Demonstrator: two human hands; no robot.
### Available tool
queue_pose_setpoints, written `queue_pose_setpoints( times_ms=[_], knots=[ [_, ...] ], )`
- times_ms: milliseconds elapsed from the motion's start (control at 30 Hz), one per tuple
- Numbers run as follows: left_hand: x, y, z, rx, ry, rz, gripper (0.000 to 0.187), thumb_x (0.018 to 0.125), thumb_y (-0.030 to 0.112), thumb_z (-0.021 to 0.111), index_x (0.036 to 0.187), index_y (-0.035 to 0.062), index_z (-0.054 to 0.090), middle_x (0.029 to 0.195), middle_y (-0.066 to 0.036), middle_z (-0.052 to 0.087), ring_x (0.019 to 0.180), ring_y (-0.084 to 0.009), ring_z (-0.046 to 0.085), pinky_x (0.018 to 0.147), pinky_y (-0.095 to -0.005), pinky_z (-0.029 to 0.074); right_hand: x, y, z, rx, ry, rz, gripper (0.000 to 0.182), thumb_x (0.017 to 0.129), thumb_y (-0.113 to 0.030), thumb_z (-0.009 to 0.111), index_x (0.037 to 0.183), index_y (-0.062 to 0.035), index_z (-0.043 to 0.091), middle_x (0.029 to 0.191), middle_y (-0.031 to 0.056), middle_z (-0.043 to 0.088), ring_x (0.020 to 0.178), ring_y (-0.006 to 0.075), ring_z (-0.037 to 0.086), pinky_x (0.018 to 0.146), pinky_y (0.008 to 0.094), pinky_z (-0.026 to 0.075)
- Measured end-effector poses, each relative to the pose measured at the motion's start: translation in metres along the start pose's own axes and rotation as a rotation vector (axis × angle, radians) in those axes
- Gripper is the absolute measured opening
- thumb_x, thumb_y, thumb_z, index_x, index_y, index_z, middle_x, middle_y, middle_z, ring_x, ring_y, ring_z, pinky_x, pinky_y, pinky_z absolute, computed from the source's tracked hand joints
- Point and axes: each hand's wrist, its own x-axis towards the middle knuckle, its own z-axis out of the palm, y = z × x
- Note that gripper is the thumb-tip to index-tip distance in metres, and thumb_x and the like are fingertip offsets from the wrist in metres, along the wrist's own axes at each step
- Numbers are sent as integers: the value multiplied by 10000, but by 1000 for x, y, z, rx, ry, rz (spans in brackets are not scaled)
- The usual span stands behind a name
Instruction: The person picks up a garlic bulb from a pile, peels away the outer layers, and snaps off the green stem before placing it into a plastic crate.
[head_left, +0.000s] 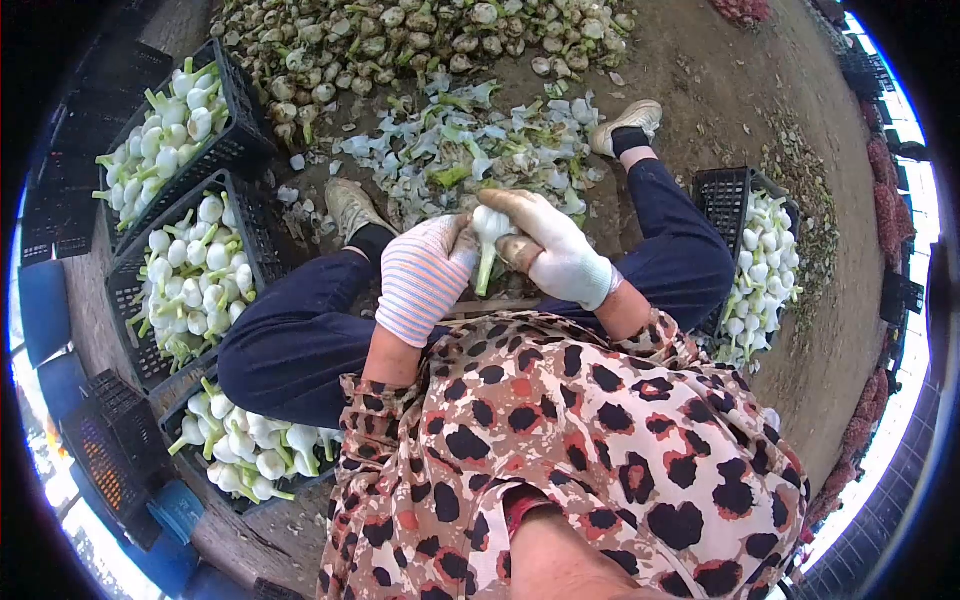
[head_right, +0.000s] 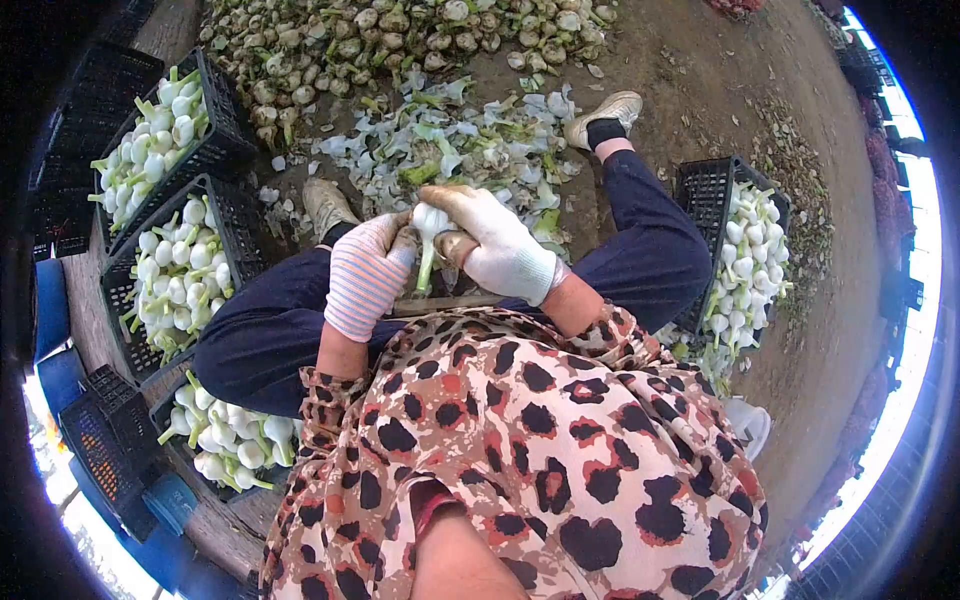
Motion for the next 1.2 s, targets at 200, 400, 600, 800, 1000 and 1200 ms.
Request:
queue_pose_setpoints(
  times_ms=[200,400,600,800,1000,1200],
  knots=[
    [2,-6,4,63,133,97,166,832,160,621,911,23,673,778,-129,671,678,-300,643,606,-379,505,-6,10,4,135,26,33,499,891,-51,590,1367,28,462,1308,167,517,1178,240,525,995,321,419],
    [4,-30,25,-1348,254,-538,124,865,88,574,911,8,657,796,-37,638,650,-124,585,577,-265,481,-3,16,35,1139,6,207,599,912,-86,561,1458,17,338,1423,93,447,1249,164,471,1022,283,389],
    [5,-38,16,-905,353,-390,115,877,46,578,941,2,663,798,-11,639,674,-80,574,630,-215,473,7,33,18,1264,-173,523,658,899,-133,591,1468,30,303,1316,154,548,1184,210,544,995,292,435],
    [15,-40,18,-1537,306,-419,156,874,86,588,994,5,646,861,-60,664,713,-139,631,647,-261,538,13,61,74,759,-31,627,693,802,-40,571,1437,55,312,1314,171,535,1201,223,521,1020,282,393],
    [21,-93,-5,-1523,540,-615,291,921,173,625,1180,67,544,1015,-110,613,907,-243,631,784,-359,564,16,37,62,792,175,415,587,858,5,541,1411,51,349,1275,112,537,1110,164,539,957,268,438],
    [11,-55,30,-1496,80,-242,435,990,345,540,1274,18,506,1157,-117,611,1046,-180,601,903,-318,504,25,12,56,828,101,449,433,893,-149,637,1282,3,522,1172,113,620,981,203,623,794,327,522]
  ],
)
